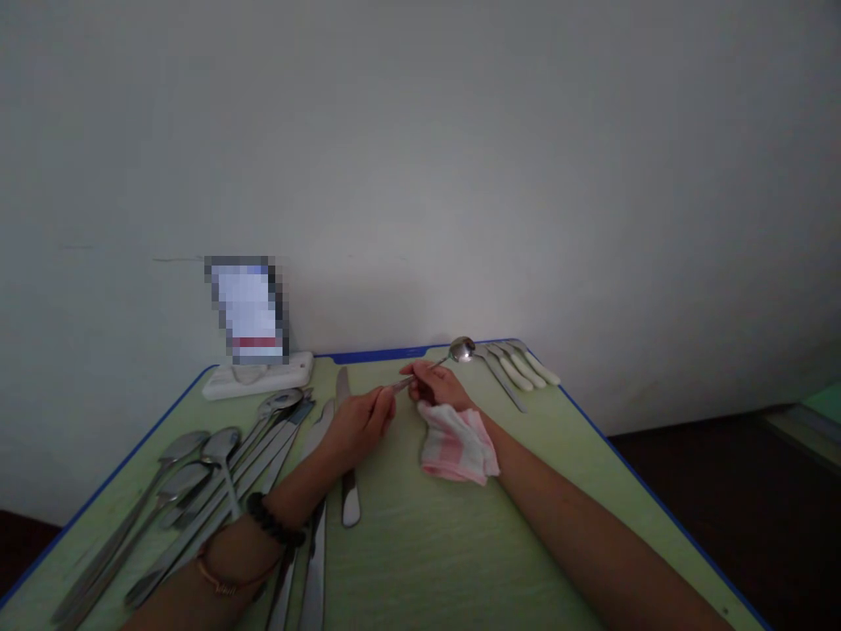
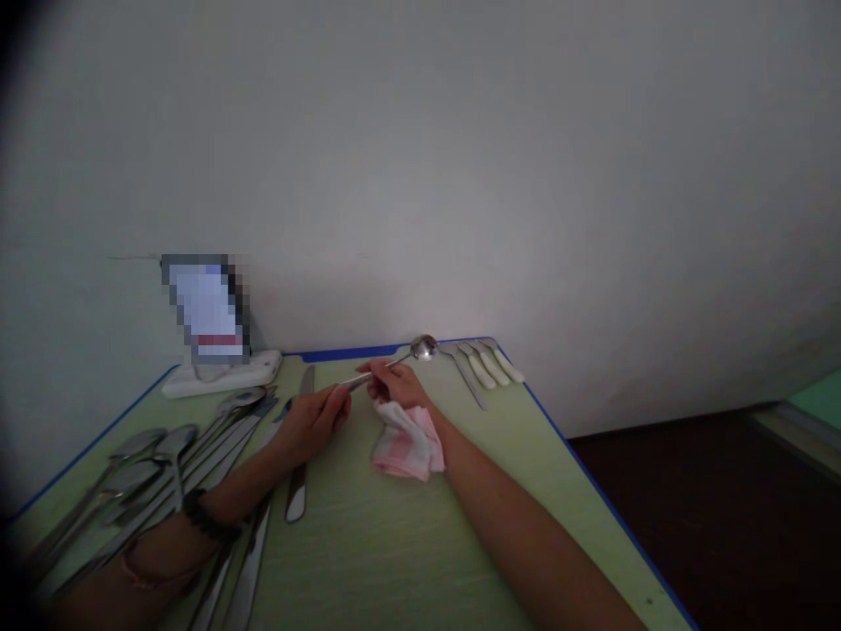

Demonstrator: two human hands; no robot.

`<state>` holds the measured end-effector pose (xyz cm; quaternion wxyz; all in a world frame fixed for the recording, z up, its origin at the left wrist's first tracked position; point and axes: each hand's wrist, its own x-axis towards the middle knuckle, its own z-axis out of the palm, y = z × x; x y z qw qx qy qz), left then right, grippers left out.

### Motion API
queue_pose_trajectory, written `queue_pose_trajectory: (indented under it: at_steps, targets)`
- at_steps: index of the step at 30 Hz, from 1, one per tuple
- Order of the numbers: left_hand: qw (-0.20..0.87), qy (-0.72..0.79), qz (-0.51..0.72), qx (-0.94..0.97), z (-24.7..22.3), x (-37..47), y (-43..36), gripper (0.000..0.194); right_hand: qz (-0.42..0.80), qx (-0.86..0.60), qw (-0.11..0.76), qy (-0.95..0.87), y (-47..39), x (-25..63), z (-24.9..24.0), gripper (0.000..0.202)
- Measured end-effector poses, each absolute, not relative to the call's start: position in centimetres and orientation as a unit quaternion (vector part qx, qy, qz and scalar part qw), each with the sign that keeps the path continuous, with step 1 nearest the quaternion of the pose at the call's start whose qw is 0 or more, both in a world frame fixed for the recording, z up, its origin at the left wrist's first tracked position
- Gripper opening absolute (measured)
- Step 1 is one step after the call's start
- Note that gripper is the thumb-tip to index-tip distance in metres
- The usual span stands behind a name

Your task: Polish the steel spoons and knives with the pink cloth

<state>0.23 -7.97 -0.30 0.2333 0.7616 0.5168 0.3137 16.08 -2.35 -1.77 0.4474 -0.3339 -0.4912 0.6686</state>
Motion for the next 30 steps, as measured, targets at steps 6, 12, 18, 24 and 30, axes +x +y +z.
queue_pose_trajectory:
  at_steps: [6,12,18,24,30]
  targets:
    - [0.203,0.562,0.312,0.739,-0.7,0.3,-7.5,0.028,0.610,-0.379,0.532,-0.449,-2.4,15.7,-1.9,0.049]
    - [0.190,0.532,0.276,0.778,-0.9,0.3,-7.8,0.028,0.444,-0.445,0.569,-0.530,-1.5,17.1,-0.1,0.049]
    - [0.199,0.503,0.224,0.810,-0.5,0.5,-8.2,0.028,0.133,-0.551,0.244,-0.787,-1.0,22.3,6.8,0.041]
    - [0.196,0.507,0.206,0.813,-0.6,0.5,-8.2,0.029,0.046,-0.632,0.069,-0.770,-1.2,26.2,9.3,0.038]
    - [0.190,0.506,0.182,0.822,-0.4,0.7,-8.2,0.029,0.121,-0.634,-0.045,-0.762,-0.5,27.4,8.1,0.041]
